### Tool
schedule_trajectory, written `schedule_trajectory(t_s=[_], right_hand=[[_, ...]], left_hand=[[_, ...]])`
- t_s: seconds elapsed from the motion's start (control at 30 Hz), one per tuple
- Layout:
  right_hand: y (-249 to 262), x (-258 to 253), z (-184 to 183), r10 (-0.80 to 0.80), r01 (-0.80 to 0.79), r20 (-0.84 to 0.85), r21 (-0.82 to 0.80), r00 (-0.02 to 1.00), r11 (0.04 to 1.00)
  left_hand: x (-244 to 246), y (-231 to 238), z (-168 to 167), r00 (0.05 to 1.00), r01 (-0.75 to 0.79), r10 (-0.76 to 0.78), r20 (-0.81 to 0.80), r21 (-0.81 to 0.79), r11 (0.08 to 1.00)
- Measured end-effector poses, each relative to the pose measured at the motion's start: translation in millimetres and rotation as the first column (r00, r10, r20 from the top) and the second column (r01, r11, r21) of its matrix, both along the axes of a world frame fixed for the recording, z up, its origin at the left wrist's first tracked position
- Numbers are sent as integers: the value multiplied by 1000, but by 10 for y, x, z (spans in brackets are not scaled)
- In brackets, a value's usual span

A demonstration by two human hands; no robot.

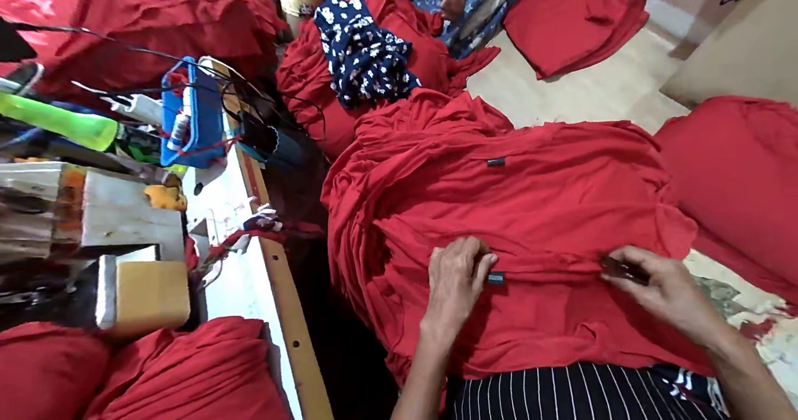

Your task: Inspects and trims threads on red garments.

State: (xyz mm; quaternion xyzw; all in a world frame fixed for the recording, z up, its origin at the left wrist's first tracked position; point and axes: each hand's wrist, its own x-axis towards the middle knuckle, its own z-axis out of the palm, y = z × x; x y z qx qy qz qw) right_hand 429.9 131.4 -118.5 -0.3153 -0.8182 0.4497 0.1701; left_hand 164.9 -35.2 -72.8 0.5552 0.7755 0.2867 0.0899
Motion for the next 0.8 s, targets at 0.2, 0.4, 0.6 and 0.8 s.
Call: schedule_trajectory(t_s=[0.2, 0.4, 0.6, 0.8], right_hand=[[-41, 71, 88, -172, 174, -27, 71, 985, 982], [-286, -79, 341, -236, 237, -143, -9, 961, 971], [-465, -437, 108, -79, 89, -215, 37, 974, 995], [-414, -392, 37, -95, 101, -186, 22, 978, 995]], left_hand=[[265, 87, 11, 994, -33, 57, -95, 242, 970], [584, 284, -131, 983, 165, -179, 34, 255, 953], [586, 343, -227, 978, 136, -185, 99, 374, 918], [618, 196, -204, 974, 73, -145, 175, 364, 929]])
